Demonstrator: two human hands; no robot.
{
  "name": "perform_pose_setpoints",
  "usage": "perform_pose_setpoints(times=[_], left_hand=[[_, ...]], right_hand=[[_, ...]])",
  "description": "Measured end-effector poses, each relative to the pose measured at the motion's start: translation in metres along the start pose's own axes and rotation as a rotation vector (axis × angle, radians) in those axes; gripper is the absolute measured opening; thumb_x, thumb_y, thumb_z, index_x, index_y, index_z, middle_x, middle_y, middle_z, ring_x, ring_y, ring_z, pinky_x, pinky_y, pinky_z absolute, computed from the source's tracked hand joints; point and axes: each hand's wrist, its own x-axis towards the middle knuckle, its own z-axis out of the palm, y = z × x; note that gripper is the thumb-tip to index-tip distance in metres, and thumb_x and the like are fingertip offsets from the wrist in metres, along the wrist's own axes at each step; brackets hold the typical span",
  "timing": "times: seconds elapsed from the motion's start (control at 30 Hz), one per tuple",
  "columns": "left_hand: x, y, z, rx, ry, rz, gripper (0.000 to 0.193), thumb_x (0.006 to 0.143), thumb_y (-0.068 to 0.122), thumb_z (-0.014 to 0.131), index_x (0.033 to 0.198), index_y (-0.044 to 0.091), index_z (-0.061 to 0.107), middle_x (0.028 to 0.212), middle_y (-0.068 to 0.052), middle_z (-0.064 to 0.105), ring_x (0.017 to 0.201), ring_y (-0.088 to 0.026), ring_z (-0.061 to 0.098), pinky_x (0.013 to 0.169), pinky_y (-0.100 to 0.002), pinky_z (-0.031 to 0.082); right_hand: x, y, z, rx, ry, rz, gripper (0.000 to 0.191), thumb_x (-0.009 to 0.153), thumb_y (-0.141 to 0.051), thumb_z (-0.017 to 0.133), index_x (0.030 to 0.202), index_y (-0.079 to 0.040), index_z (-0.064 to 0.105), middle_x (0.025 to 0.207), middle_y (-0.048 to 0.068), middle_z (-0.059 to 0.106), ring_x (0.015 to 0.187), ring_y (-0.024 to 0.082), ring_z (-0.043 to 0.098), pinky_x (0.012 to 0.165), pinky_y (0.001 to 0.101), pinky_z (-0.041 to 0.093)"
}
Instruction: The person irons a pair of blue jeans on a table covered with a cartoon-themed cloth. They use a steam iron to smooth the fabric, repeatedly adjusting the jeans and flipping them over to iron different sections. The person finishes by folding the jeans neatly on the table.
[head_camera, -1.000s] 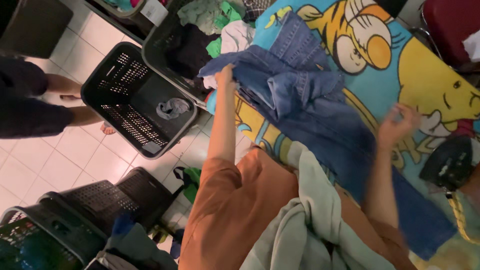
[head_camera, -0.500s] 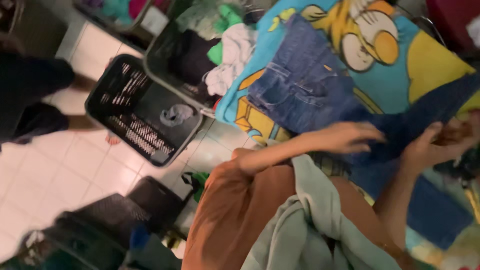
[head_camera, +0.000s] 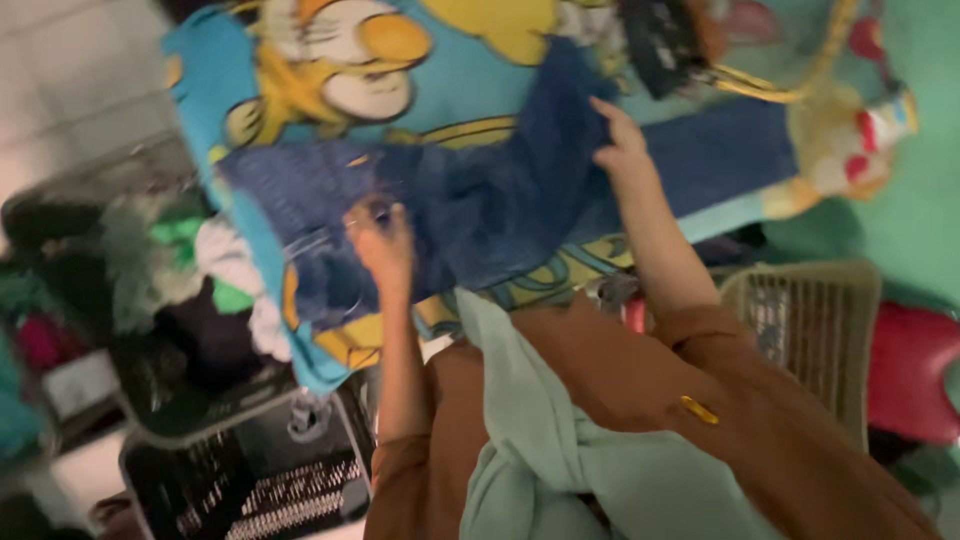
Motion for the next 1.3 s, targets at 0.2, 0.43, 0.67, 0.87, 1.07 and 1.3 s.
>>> perform_pose_setpoints(times=[0.2, 0.43, 0.67, 0.87, 1.07, 1.3], left_hand=[[0.021, -0.007, 0.056, 0.189, -0.156, -0.412, 0.074, 0.095, 0.064, 0.059, 0.145, 0.01, 0.048, 0.143, -0.03, 0.042, 0.126, -0.054, 0.046, 0.1, -0.065, 0.04], [-0.011, 0.036, 0.115, 0.361, -0.127, -0.448, 0.076, 0.097, 0.06, 0.058, 0.15, 0.008, 0.044, 0.163, -0.028, 0.023, 0.15, -0.051, 0.021, 0.106, -0.083, 0.01], [-0.05, 0.136, 0.21, 0.555, 0.204, -0.027, 0.064, 0.102, 0.045, 0.071, 0.148, 0.006, 0.05, 0.168, -0.022, 0.03, 0.156, -0.046, 0.022, 0.114, -0.081, 0.006], [-0.128, 0.232, 0.308, 0.376, -0.399, 0.401, 0.069, 0.09, 0.038, 0.076, 0.151, 0.017, 0.051, 0.164, -0.011, 0.035, 0.156, -0.037, 0.024, 0.12, -0.073, 0.005], [-0.164, 0.223, 0.297, 0.247, -0.057, 0.249, 0.066, 0.094, 0.034, 0.074, 0.151, 0.011, 0.048, 0.164, -0.022, 0.031, 0.156, -0.039, 0.024, 0.123, -0.07, 0.009], [-0.116, 0.107, 0.13, 0.428, 0.906, -0.455, 0.07, 0.097, 0.036, 0.072, 0.142, -0.009, 0.042, 0.145, -0.033, 0.039, 0.133, -0.052, 0.043, 0.108, -0.061, 0.039]], right_hand=[[-0.077, -0.129, -0.103, -0.22, 0.01, -1.341, 0.078, 0.097, 0.009, 0.083, 0.157, -0.007, 0.036, 0.15, 0.0, 0.052, 0.103, 0.013, 0.054, 0.09, 0.0299, 0.049], [-0.084, -0.236, -0.291, -0.428, 0.551, -1.372, 0.09, 0.08, 0.011, 0.079, 0.153, -0.004, 0.03, 0.147, 0.019, 0.048, 0.125, 0.029, 0.055, 0.107, 0.0407, 0.054], [-0.042, -0.26, -0.364, -0.312, 0.812, -0.646, 0.077, 0.085, -0.009, 0.083, 0.143, -0.014, 0.031, 0.114, 0.011, 0.063, 0.064, 0.015, 0.053, 0.057, 0.0315, 0.044], [-0.039, -0.281, -0.412, -1.263, 1.121, -1.04, 0.068, 0.066, -0.02, 0.096, 0.12, -0.012, 0.056, 0.098, 0.01, 0.069, 0.088, 0.031, 0.067, 0.08, 0.0437, 0.052], [-0.019, -0.276, -0.459, -1.619, 0.999, -1.048, 0.071, 0.071, -0.028, 0.079, 0.135, -0.004, 0.06, 0.125, 0.022, 0.061, 0.117, 0.046, 0.055, 0.1, 0.0582, 0.043], [-0.022, -0.281, -0.447, -1.018, 0.444, -0.683, 0.067, 0.077, -0.02, 0.085, 0.133, 0.002, 0.054, 0.129, 0.019, 0.065, 0.111, 0.032, 0.067, 0.084, 0.0445, 0.06]])
